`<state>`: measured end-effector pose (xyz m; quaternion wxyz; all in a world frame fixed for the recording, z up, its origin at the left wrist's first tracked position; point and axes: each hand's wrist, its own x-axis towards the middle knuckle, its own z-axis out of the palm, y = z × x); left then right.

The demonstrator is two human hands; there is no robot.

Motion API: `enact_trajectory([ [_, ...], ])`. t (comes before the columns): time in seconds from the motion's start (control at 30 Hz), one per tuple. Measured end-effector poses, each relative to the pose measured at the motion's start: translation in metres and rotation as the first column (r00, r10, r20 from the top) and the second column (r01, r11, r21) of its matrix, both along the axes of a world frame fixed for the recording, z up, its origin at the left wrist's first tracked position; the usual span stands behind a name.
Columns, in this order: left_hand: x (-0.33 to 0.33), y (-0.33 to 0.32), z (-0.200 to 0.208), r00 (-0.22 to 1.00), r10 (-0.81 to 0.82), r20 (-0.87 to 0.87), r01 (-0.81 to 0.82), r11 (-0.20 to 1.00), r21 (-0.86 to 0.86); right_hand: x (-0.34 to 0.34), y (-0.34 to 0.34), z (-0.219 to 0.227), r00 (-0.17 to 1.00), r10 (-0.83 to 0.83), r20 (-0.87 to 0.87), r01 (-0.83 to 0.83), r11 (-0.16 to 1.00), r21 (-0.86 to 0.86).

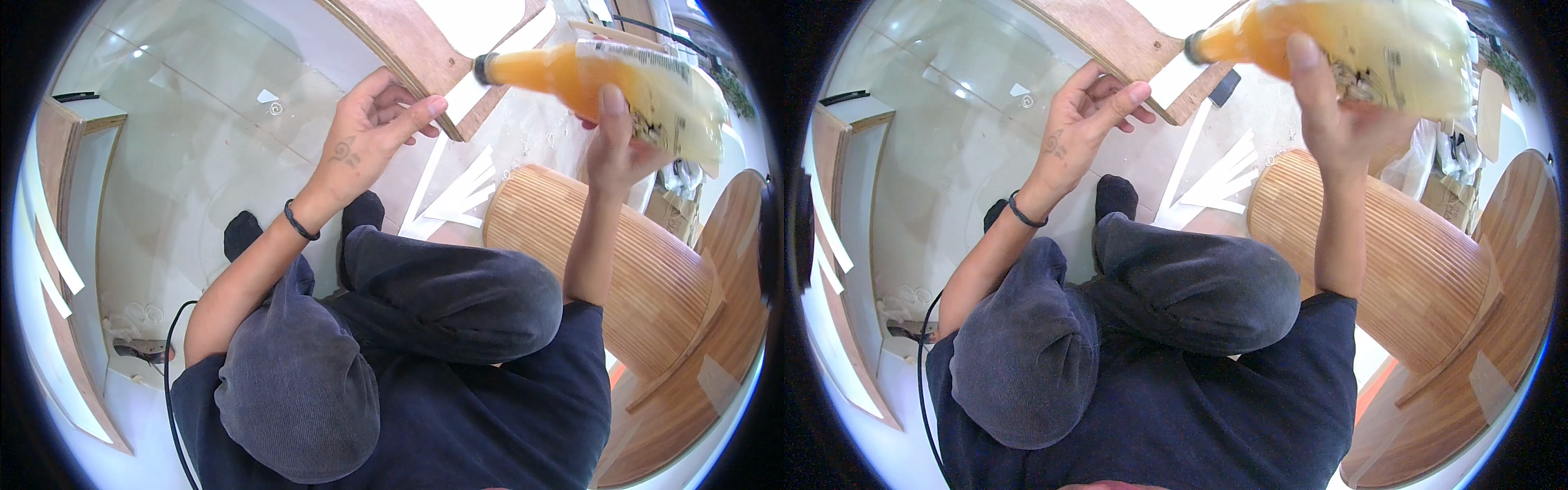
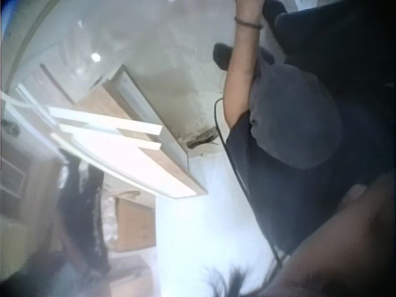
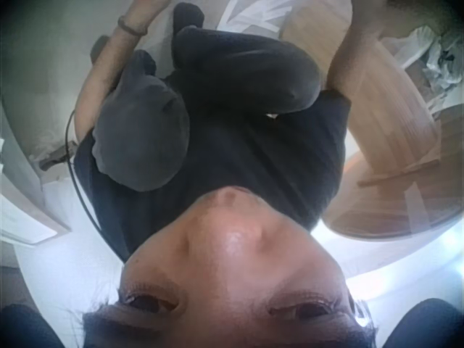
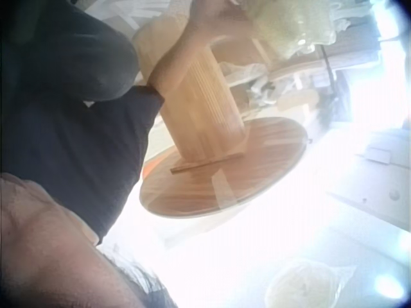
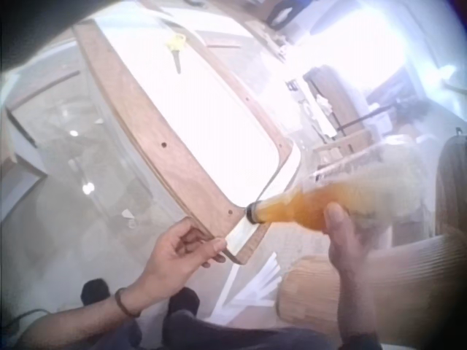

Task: The person applies glue to white plastic strips and attaches them to the edges of a wooden board. They measure, cut, and fit the strips along the board's perimeter, repeating the process for multiple sections.

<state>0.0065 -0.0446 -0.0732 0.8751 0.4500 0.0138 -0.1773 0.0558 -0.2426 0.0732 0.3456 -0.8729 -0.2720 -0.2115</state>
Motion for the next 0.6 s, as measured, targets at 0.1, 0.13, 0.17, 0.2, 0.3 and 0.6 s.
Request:
enact_trajectory([
  [0.1, 0.0, 0.001, 0.001, 0.999, 0.008, 0.037, -0.009, 1.0, 0.021, -0.002, -0.003, -0.005, 0.997, 0.077, -0.027, -0.073, 0.989, 0.13],
  [0.13, 0.0, 0.001, 0.002, 0.999, 0.006, 0.046, -0.008, 0.999, 0.042, -0.002, -0.006, -0.003, 0.994, 0.109, -0.013, -0.107, 0.99, 0.09],
  [0.17, 0.0, 0.001, 0.003, 0.999, 0.008, 0.047, -0.009, 1.0, 0.028, -0.002, -0.008, -0.002, 0.99, 0.137, -0.018, -0.137, 0.991, 0.006],
  [0.2, 0.0, 0.001, 0.003, 0.999, 0.007, 0.035, -0.008, 1.0, 0.026, 0.001, -0.01, 0.001, 0.999, 0.053, 0.005, -0.052, 0.992, -0.118],
  [0.3, -0.001, 0.002, 0.005, 1.0, 0.001, 0.021, -0.002, 0.999, 0.037, 0.006, -0.016, 0.009, 0.915, -0.326, -0.238, 0.31, 0.945, -0.103],
  [0.6, 0.001, 0.001, 0.005, 0.998, 0.037, 0.056, -0.037, 0.999, -0.007, -0.01, -0.016, -0.006, 0.998, -0.008, -0.06, 0.009, 1.0, 0.021],
])
